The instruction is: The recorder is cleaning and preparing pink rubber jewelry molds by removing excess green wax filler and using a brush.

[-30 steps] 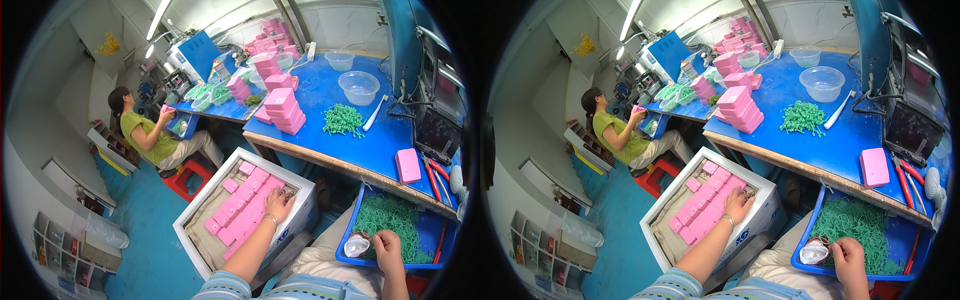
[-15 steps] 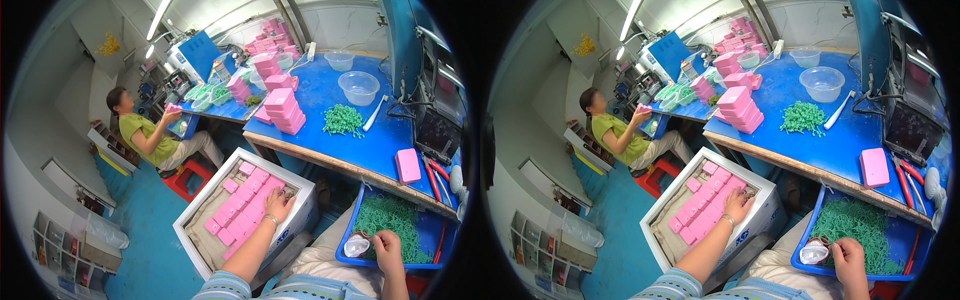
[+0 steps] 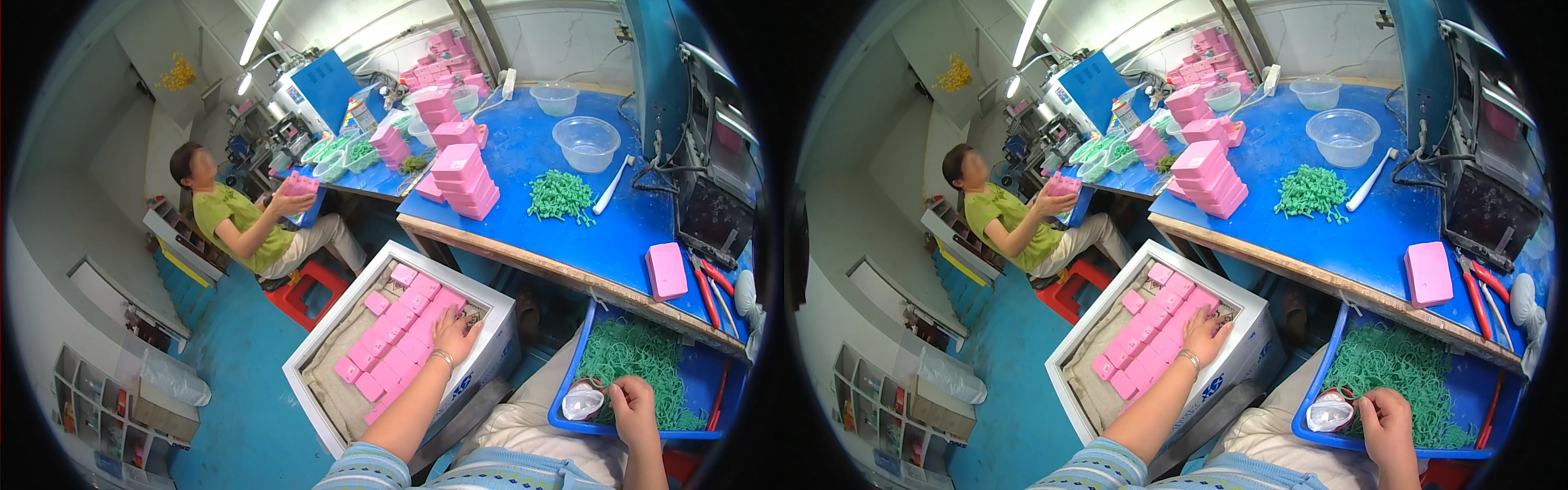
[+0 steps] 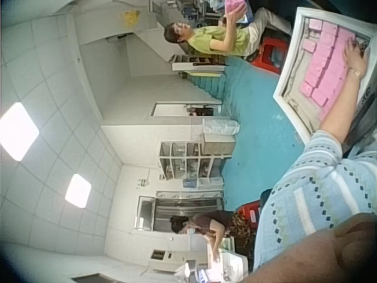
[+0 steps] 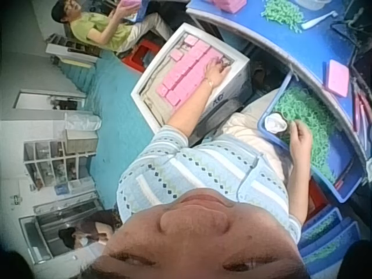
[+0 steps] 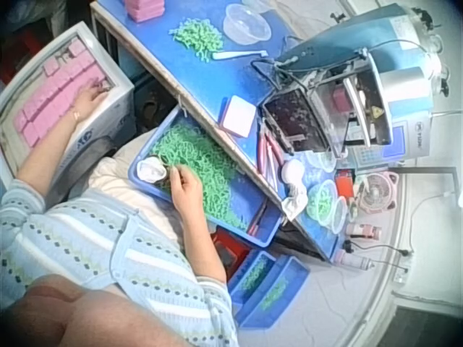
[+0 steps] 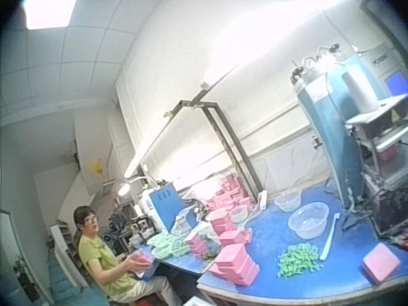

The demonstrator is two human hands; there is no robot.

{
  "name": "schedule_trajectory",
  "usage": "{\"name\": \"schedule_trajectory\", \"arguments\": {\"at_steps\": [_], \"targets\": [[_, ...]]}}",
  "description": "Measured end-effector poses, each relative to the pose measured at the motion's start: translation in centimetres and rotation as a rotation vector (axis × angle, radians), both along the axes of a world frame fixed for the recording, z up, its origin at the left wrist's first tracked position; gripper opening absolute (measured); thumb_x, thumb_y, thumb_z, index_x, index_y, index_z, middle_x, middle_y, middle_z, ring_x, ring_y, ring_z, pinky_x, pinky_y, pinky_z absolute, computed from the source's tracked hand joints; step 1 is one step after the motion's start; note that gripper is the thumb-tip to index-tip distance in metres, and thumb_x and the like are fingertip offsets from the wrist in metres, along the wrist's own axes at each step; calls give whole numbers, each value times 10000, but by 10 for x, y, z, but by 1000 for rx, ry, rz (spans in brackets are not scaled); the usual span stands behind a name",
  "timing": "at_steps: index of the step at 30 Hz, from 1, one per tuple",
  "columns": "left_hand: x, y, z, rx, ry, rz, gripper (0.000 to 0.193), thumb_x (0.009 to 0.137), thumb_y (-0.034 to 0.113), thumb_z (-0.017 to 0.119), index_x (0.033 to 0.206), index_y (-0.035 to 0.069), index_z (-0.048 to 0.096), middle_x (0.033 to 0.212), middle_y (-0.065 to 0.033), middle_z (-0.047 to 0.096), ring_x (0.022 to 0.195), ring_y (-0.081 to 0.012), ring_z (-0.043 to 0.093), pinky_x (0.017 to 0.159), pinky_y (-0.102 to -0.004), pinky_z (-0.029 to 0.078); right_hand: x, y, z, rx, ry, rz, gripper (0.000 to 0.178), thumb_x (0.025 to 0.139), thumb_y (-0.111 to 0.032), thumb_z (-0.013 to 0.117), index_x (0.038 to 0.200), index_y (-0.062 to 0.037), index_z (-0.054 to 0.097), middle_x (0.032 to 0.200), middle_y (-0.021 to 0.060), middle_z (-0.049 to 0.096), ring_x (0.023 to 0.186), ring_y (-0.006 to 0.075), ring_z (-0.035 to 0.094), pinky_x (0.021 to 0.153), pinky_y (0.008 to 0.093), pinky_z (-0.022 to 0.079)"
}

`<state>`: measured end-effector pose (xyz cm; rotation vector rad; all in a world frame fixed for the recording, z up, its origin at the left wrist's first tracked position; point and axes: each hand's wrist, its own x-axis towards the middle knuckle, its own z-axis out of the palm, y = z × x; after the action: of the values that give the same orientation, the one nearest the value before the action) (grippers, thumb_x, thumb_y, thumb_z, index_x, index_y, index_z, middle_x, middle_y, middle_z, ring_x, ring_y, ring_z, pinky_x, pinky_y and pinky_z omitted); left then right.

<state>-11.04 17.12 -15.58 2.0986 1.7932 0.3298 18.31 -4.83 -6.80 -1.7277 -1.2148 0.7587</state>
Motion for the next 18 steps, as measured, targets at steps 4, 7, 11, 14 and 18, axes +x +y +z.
{"name": "schedule_trajectory", "arguments": {"at_steps": [4,7,11,14,18], "targets": [[1,0,0,-6,1,3,499,835,485,457,1119,98,594,1406,-164,262,1330,-292,162,1068,-463,65,1,0,0,0,12,0,78,766,-31,572,722,33,567,660,100,513,566,180,477,511,280,381],[2,-1,1,-1,-9,4,496,834,486,457,1116,102,597,1405,-164,265,1331,-292,162,1068,-461,68,1,0,1,2,12,-9,81,766,-31,572,716,33,568,661,102,517,567,182,480,511,280,381],[-4,1,-5,12,-14,1,494,830,488,458,1107,106,604,1400,-165,275,1326,-292,173,1067,-458,77,-1,1,1,-20,36,14,84,765,-27,569,704,29,575,649,102,523,566,180,487,511,280,382],[-2,1,-3,12,-14,3,494,828,488,459,1100,105,610,1394,-168,285,1320,-295,188,1066,-456,84,-2,2,2,-8,2,31,90,771,-31,569,702,26,585,623,93,517,549,165,480,505,278,379],[0,1,-2,28,-23,-4,493,828,491,456,1087,103,617,1389,-168,293,1316,-296,200,1065,-453,87,0,1,0,-13,-3,17,97,779,-38,570,707,25,589,621,87,518,543,149,477,500,272,379]]}}
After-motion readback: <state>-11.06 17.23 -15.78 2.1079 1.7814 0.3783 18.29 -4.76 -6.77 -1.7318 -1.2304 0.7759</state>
